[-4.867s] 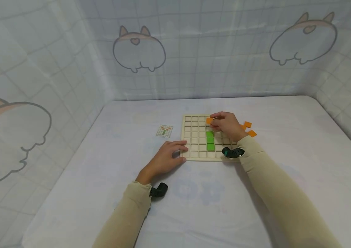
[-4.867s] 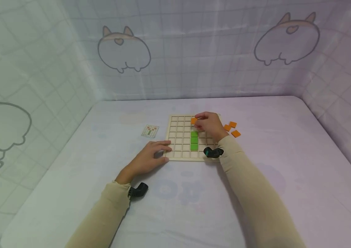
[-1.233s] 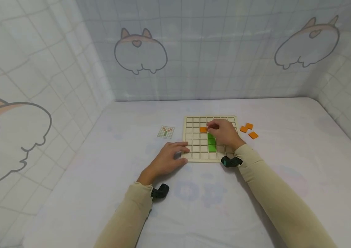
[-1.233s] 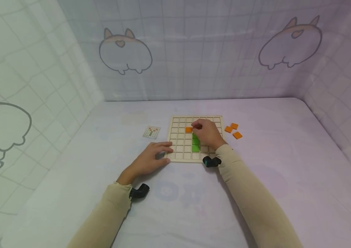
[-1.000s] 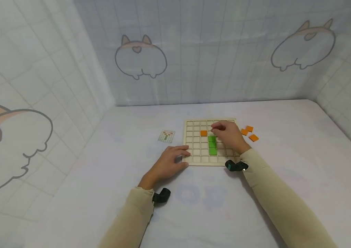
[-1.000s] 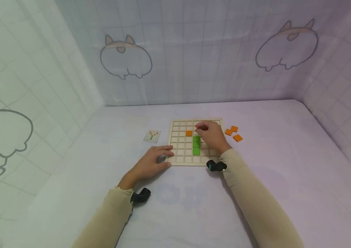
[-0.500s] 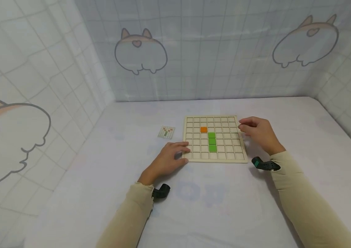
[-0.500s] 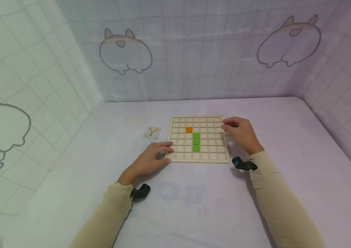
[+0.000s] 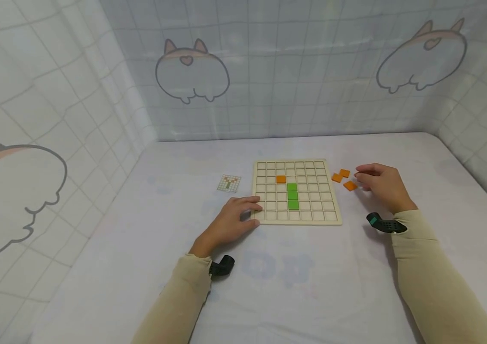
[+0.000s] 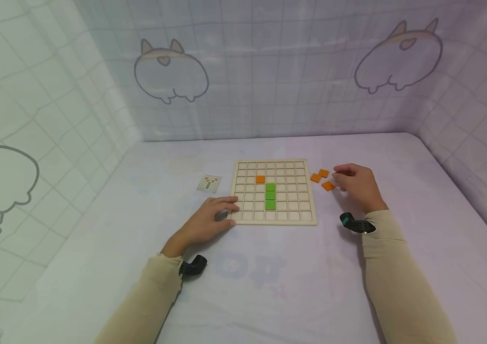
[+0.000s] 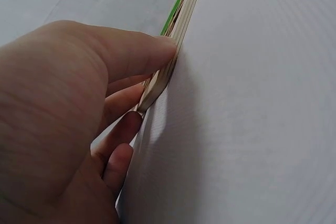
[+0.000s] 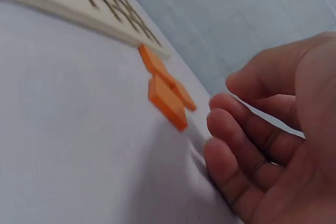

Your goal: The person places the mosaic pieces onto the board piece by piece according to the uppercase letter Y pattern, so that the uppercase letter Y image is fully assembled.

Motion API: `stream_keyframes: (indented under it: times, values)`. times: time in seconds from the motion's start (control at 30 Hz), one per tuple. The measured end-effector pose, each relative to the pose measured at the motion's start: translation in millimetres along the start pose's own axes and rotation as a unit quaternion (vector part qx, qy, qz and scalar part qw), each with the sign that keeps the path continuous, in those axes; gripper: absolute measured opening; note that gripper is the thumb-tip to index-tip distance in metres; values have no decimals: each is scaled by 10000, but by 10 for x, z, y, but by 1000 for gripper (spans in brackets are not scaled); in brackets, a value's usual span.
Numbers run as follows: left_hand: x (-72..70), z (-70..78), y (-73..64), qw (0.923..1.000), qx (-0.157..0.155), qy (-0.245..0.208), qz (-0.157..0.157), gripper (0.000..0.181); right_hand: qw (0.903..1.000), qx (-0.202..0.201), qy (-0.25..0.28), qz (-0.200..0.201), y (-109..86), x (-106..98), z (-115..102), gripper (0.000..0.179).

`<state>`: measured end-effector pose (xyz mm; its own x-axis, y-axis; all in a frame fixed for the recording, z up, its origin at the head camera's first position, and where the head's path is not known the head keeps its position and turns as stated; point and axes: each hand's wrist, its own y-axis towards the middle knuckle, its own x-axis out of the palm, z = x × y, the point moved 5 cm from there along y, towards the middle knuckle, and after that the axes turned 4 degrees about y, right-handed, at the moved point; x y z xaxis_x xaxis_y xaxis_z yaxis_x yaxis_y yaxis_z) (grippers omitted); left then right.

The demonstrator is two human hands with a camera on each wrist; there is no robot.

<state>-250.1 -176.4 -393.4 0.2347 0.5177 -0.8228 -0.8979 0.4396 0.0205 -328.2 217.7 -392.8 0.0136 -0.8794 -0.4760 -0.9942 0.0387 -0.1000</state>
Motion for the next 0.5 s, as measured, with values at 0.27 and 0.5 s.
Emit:
stream_keyframes:
  times: [0.27, 0.5]
  values:
    - [5, -14, 12, 9999, -113, 18, -42, 36, 9980, -39, -498, -390, 36, 26, 103, 47]
    - [21, -39, 27, 10000, -88, 2, -18, 36, 9921, -387, -868, -823, 15, 69, 22, 42]
